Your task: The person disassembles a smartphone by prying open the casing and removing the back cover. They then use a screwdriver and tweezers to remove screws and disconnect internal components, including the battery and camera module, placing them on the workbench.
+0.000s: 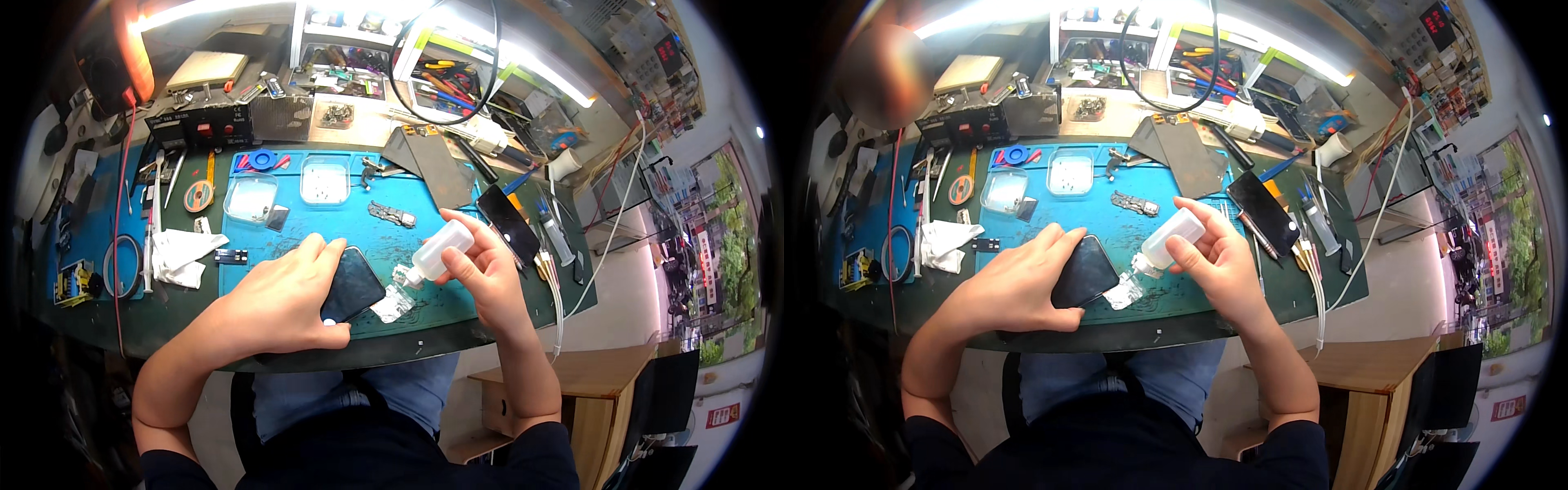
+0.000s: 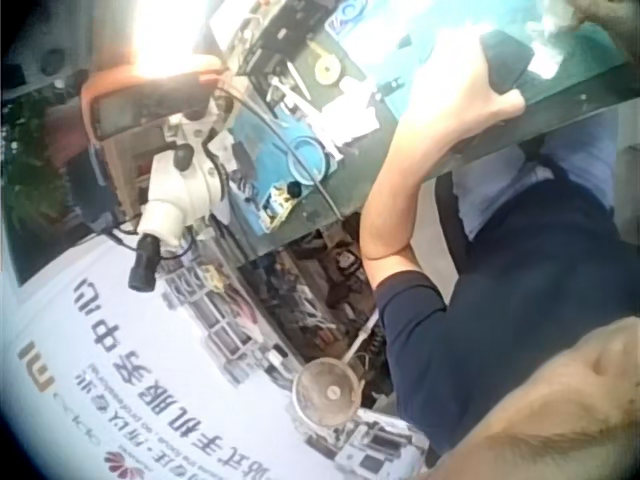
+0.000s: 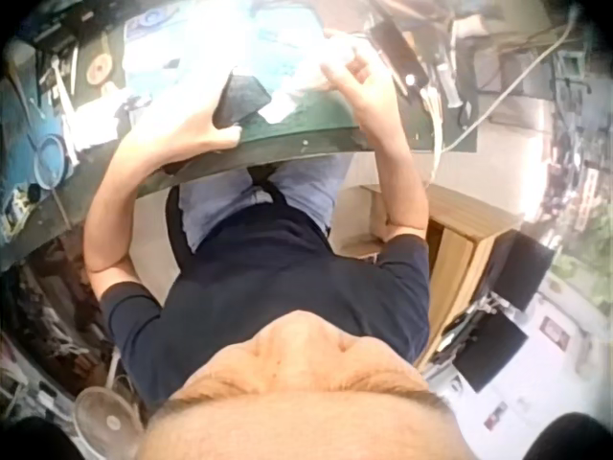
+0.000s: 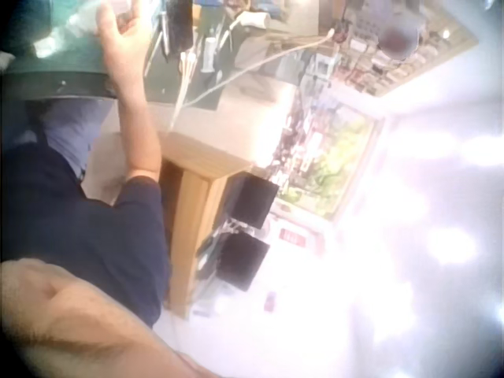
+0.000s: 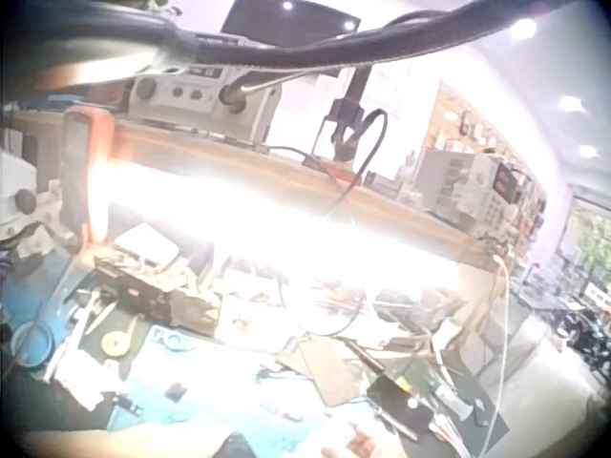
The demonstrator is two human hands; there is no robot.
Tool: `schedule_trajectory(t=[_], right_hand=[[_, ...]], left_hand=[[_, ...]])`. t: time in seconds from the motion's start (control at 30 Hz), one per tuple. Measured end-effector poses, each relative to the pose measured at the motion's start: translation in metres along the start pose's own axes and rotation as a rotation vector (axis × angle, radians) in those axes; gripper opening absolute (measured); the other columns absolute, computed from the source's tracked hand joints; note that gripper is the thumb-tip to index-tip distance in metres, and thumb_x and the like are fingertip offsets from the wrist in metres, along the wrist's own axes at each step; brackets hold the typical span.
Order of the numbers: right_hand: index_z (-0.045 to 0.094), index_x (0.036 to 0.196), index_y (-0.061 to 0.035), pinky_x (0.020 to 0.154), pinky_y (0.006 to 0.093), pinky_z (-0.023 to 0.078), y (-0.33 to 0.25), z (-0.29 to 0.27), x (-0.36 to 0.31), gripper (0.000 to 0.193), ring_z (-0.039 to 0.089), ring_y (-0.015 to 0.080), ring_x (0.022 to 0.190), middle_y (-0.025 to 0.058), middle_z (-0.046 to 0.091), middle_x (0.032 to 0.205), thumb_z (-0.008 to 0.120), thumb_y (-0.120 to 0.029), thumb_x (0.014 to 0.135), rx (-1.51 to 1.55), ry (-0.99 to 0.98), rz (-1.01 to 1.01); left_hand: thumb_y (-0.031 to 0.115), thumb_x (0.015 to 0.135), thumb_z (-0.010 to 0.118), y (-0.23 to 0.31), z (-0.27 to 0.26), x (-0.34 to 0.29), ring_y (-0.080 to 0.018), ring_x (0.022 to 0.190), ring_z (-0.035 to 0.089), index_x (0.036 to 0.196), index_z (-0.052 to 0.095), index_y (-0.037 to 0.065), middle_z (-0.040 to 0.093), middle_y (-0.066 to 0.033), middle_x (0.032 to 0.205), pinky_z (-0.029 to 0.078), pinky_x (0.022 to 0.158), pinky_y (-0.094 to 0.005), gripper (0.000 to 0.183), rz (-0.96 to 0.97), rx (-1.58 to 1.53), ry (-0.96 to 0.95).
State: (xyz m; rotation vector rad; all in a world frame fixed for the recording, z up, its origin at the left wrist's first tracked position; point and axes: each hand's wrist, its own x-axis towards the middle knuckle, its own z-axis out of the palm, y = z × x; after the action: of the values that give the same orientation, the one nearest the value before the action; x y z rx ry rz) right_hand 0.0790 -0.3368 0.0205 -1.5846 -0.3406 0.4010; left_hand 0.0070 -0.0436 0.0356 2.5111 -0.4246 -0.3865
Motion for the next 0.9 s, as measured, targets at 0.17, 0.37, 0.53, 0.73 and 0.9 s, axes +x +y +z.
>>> schedule_trajectory(t=[0.17,0.37,0.53,0.73,0.9], right_hand=[[0.046,0.159,-0.0006,0.093,0.0298,0.059,-0.004,0.011,-0.004,0.068,0.069,0.0165,0.116,0.0127,0.067,0.133,0.078,-0.018,0.102,-0.098,0.001,-0.067],[0.049,0.151,0.0023,0.095,0.0324,0.060,0.004,0.001,0.000,0.056,0.070,0.0184,0.114,0.0136,0.067,0.129,0.075,-0.014,0.103,0.068,0.079,-0.071],[0.052,0.144,0.0010,0.093,0.0393,0.065,-0.001,-0.025,0.001,0.046,0.071,0.0289,0.115,0.0179,0.066,0.129,0.062,-0.029,0.111,0.711,0.199,0.054],[0.055,0.147,-0.0015,0.094,0.0360,0.057,0.024,-0.070,-0.001,0.058,0.069,0.0203,0.112,0.0147,0.070,0.132,0.060,-0.047,0.110,0.883,-0.079,-0.190],[0.050,0.152,0.0029,0.112,0.0378,0.051,0.018,-0.042,0.000,0.057,0.066,0.0204,0.127,0.0147,0.071,0.137,0.076,-0.014,0.104,0.032,0.300,-0.307]], left_hand=[[0.036,0.082,0.079,0.001,-0.002,-0.001,-0.0423,0.110,0.068,0.151,0.043,-0.017,0.056,-0.0270,0.123,0.058,0.092,-0.0463,0.094,0.025,0.011,-0.004],[0.036,0.080,0.082,-0.002,0.000,-0.002,-0.0419,0.108,0.067,0.153,0.042,-0.012,0.056,-0.0245,0.122,0.056,0.090,-0.0465,0.095,0.027,-0.020,0.022],[0.033,0.079,0.084,-0.003,-0.003,-0.003,-0.0411,0.112,0.064,0.155,0.041,-0.008,0.055,-0.0224,0.124,0.053,0.094,-0.0454,0.097,0.013,-0.058,0.033],[0.034,0.080,0.081,-0.004,-0.007,-0.005,-0.0412,0.118,0.063,0.155,0.041,-0.013,0.058,-0.0252,0.128,0.053,0.101,-0.0445,0.097,0.025,-0.014,0.079],[0.033,0.080,0.081,-0.005,-0.015,-0.009,-0.0414,0.122,0.063,0.155,0.042,-0.011,0.061,-0.0260,0.126,0.051,0.105,-0.0450,0.095,0.011,-0.081,0.082]])
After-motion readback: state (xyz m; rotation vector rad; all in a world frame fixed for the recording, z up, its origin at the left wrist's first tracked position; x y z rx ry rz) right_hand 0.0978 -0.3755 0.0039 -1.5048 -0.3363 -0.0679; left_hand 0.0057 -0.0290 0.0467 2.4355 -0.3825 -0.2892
